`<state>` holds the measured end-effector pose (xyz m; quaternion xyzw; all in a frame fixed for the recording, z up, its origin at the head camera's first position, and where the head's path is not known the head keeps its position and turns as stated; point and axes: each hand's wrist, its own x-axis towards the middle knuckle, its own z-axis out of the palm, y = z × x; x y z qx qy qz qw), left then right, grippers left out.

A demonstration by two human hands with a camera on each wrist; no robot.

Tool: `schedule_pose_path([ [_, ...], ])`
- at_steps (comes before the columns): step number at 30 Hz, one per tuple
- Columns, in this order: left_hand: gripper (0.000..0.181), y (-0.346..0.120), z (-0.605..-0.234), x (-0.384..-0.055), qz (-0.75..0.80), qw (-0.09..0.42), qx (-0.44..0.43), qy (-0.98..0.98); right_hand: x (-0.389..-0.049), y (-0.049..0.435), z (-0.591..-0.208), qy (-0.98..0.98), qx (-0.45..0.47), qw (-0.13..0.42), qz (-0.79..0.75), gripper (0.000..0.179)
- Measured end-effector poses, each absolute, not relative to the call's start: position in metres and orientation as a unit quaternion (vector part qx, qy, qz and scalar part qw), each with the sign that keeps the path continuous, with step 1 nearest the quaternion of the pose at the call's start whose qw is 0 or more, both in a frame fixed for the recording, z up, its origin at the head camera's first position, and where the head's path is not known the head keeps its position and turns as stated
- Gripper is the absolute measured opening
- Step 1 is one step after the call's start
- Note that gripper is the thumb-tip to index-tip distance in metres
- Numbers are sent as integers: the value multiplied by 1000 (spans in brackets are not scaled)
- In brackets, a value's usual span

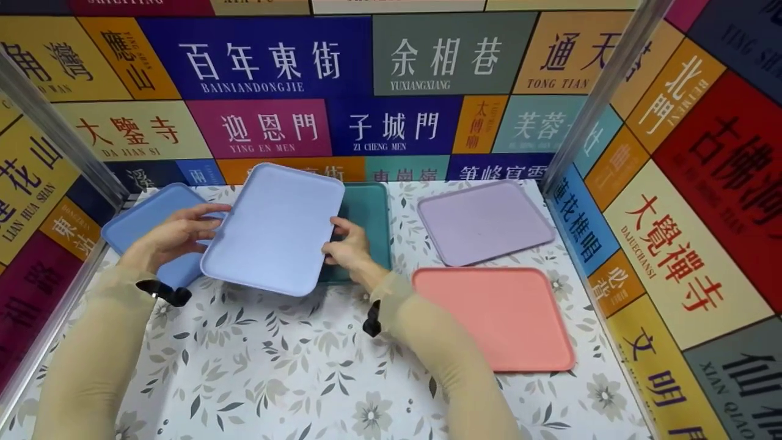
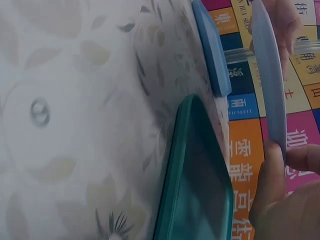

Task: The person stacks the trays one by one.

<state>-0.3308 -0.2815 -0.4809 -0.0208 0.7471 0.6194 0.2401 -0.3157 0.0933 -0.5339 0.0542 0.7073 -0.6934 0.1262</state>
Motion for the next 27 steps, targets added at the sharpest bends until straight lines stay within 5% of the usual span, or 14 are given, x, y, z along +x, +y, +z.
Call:
schedule_pose_path([
  [9, 81, -261, -498, -339, 628, 251, 22, 736, -326, 128, -531, 727, 26, 154, -669, 77],
  [27, 91, -199, -516, -359, 647, 224, 39, 728, -358, 186, -518, 760, 8, 169, -628, 84],
])
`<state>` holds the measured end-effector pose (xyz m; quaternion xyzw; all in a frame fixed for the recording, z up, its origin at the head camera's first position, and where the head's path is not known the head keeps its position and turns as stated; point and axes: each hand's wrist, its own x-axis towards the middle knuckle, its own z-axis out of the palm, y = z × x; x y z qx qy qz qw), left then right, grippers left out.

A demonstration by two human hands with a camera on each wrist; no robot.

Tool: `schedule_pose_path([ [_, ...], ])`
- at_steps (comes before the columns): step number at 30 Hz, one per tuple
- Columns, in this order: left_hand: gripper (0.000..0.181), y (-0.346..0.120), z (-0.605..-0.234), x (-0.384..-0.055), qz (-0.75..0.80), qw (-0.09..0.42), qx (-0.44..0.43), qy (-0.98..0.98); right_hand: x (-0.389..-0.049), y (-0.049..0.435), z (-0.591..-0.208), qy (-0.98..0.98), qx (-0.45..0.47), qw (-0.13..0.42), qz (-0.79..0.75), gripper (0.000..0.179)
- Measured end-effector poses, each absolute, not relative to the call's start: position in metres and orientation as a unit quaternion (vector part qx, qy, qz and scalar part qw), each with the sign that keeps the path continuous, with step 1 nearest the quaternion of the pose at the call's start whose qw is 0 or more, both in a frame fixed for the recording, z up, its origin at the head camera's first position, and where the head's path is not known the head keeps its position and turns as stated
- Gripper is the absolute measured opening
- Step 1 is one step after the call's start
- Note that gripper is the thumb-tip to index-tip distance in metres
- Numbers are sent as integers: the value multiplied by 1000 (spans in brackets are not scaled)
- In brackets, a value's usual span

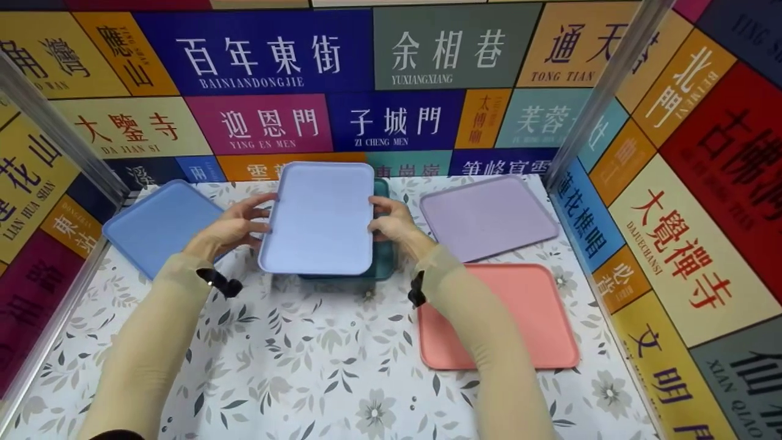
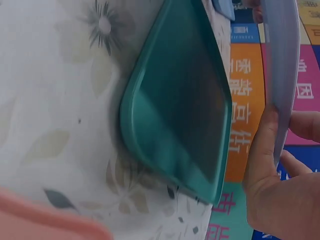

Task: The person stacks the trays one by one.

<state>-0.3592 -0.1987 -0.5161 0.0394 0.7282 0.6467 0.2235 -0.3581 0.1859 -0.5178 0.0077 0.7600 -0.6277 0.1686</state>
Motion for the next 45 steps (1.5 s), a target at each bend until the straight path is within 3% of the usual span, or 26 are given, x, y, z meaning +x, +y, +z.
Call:
schedule_pose_path([
  [19, 95, -138, -543, -371, 548, 187, -7, 815, -378, 205, -550, 780, 86, 127, -606, 72],
  [27, 87, -127, -556, -375, 481, 134, 1, 866, -377, 202, -561, 794, 96, 105, -591, 66],
  [37, 82, -138, -632, -437, 380, 126, -5, 916, -376, 199, -570, 812, 95, 62, -572, 58],
  [45, 76, -135, -638, -438, 360, 110, -1, 926, -370, 202, -569, 853, 83, 59, -512, 44],
])
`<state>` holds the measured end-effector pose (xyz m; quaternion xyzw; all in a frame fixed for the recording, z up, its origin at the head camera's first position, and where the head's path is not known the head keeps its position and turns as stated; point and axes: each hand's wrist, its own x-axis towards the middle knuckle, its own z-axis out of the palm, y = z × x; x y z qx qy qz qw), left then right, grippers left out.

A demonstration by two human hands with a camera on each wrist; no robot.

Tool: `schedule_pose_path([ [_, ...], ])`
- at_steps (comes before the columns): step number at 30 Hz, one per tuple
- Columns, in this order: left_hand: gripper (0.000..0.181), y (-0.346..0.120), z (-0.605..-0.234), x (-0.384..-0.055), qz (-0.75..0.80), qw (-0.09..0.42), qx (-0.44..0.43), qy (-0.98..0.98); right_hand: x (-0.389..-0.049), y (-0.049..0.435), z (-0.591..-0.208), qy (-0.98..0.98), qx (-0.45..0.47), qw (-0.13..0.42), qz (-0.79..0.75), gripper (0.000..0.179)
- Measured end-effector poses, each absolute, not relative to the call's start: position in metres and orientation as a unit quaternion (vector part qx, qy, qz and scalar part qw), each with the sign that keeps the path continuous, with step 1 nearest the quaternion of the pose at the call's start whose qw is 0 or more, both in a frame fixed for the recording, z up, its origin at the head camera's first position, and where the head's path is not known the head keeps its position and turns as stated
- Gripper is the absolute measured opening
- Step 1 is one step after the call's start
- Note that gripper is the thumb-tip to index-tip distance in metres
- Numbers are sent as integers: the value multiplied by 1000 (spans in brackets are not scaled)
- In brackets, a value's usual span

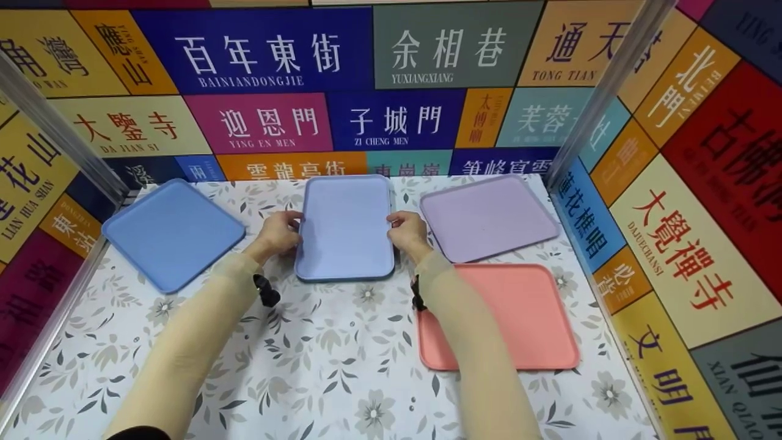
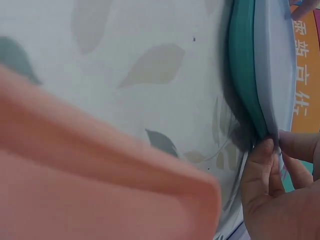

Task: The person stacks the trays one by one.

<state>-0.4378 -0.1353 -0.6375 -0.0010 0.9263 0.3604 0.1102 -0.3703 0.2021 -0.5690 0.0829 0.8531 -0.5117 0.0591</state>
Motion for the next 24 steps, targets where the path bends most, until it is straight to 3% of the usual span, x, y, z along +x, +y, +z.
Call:
schedule_pose_path([
  [9, 55, -108, -549, -368, 328, 98, -28, 939, -363, 208, -557, 851, 60, 103, -511, 40],
  [16, 50, -97, -534, -352, 305, 83, -35, 948, -358, 213, -548, 817, 62, 161, -551, 42],
  [24, 48, -77, -523, -347, 289, 64, -17, 955, -354, 229, -543, 824, 24, 184, -535, 47],
])
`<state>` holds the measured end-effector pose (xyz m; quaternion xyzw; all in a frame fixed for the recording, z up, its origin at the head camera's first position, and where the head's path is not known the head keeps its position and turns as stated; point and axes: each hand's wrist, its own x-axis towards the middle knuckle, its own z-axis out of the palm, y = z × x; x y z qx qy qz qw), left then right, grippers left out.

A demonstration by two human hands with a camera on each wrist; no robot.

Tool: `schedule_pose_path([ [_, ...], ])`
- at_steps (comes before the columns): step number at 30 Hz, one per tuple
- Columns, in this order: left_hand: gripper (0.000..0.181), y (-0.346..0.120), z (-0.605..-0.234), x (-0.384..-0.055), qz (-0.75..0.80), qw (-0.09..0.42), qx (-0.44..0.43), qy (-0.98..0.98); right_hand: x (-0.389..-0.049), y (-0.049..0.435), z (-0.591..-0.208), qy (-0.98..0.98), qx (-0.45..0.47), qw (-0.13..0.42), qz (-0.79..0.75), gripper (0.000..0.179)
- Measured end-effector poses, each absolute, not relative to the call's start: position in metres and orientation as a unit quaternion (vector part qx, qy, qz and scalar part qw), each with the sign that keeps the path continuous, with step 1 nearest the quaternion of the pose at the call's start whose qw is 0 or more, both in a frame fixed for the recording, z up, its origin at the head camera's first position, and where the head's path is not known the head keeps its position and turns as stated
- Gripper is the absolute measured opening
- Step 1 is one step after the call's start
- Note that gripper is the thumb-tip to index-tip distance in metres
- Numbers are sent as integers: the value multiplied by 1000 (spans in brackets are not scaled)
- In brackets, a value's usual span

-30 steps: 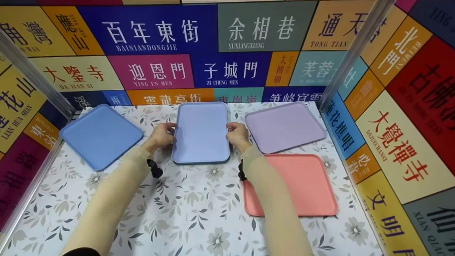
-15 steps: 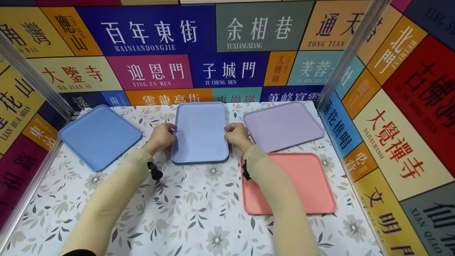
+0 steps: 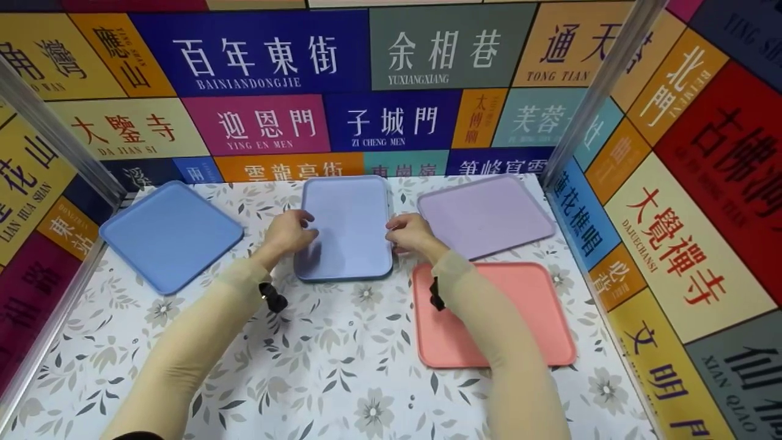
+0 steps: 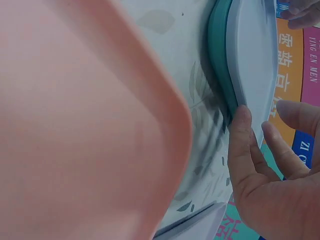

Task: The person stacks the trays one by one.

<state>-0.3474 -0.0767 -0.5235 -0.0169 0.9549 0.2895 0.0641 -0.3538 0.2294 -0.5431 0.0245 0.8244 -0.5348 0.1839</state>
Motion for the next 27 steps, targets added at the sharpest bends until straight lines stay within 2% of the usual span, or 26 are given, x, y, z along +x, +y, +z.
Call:
schedule_pose_path([
  [6, 42, -59, -518, -343, 341, 76, 34, 936, -347, 243, -534, 829, 3, 186, -528, 48],
  [13, 35, -38, -592, -387, 407, 88, 96, 904, -328, 270, -530, 838, -25, 181, -515, 49],
  [17, 36, -15, -588, -369, 396, 101, 96, 908, -316, 292, -525, 841, -21, 181, -510, 52],
  [22, 27, 15, -584, -346, 396, 114, 118, 904, -305, 323, -521, 844, -22, 167, -509, 54],
  [27, 18, 40, -607, -343, 395, 109, 156, 899, -293, 355, -520, 848, -16, 166, -503, 56],
])
